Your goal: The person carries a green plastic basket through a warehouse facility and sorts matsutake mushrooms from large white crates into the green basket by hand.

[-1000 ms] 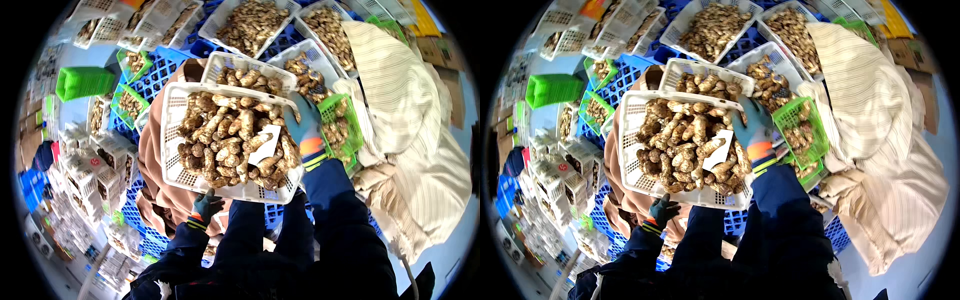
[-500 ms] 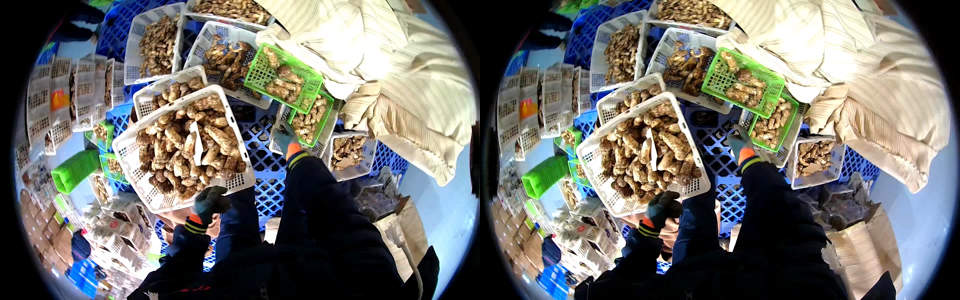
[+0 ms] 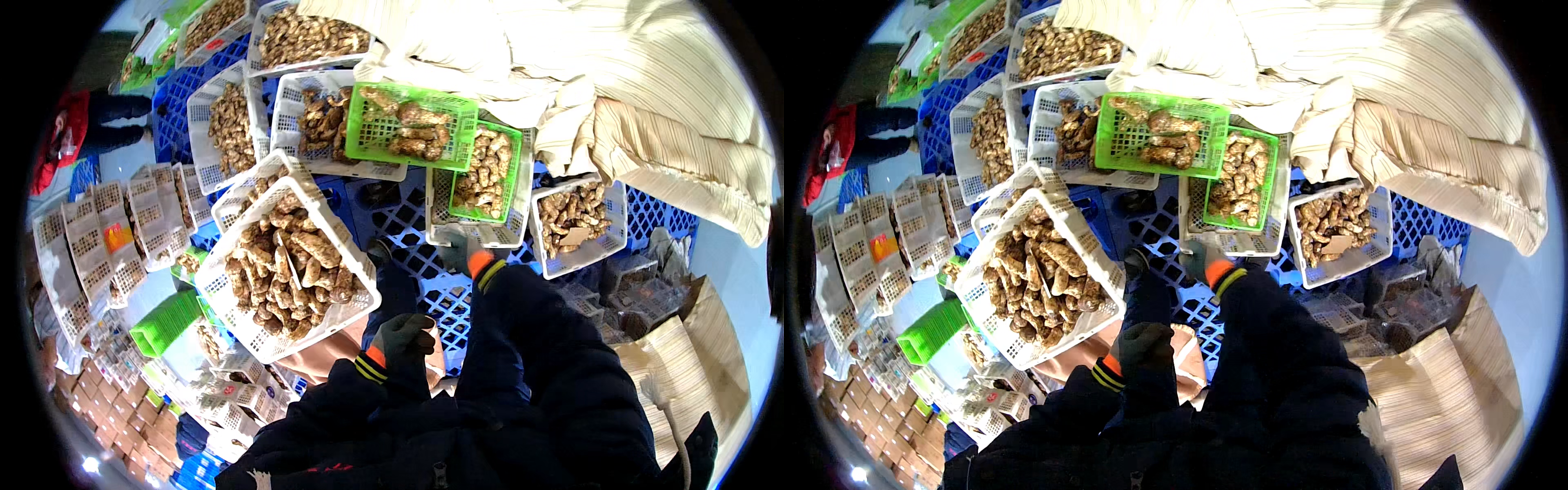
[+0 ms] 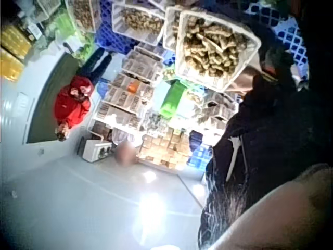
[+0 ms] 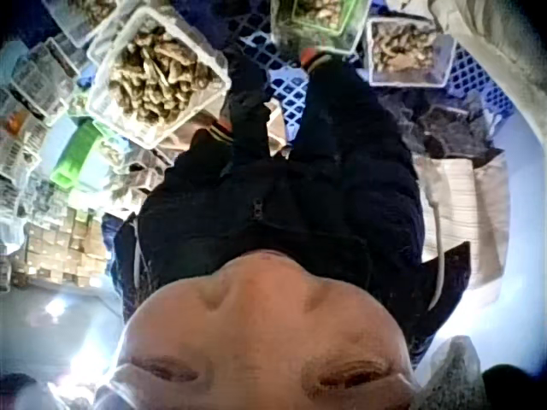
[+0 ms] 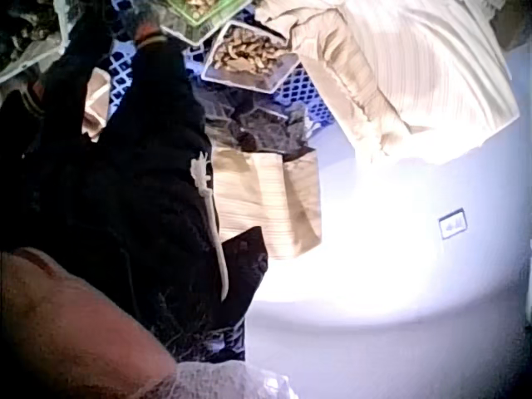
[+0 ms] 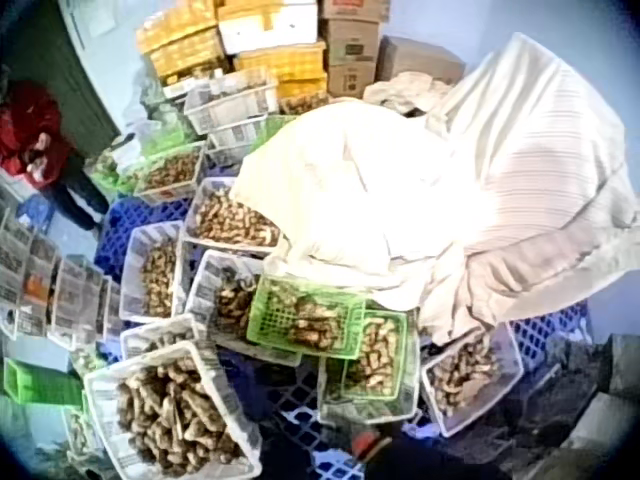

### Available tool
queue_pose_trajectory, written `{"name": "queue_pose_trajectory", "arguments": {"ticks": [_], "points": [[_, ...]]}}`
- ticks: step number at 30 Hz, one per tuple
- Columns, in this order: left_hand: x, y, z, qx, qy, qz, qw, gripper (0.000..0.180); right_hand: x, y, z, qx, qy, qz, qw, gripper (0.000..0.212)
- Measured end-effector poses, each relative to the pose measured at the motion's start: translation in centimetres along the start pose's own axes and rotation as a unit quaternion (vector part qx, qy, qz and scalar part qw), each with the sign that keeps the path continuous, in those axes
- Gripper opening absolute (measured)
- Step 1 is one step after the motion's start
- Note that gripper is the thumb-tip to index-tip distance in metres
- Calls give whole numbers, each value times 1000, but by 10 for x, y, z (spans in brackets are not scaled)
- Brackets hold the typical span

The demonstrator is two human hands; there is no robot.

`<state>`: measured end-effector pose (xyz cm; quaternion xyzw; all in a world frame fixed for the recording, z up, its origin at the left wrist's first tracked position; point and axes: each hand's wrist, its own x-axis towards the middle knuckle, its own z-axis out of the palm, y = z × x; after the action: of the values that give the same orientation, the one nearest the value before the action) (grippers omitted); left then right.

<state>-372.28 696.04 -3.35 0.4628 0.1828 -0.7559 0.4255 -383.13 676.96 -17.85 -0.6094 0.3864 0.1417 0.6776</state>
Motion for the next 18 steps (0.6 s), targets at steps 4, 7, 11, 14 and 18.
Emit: {"name": "queue_pose_trajectory", "arguments": {"ticks": [4,7,11,14,18], "points": [[19,-8,31,64,54,-26,996,27,-95,47,15,182,17,114,977,32],[42,-19,50,102,33,-26,994,25,-139,92,23,258,46,105,959,33],[72,-27,76,160,4,-101,982,29,-175,93,1,347,97,127,924,33],[93,-37,130,204,57,-131,968,27,-176,140,-4,386,118,100,910,39],[117,-53,191,254,36,-163,953,30,-197,151,-53,449,156,81,876,37]]}}
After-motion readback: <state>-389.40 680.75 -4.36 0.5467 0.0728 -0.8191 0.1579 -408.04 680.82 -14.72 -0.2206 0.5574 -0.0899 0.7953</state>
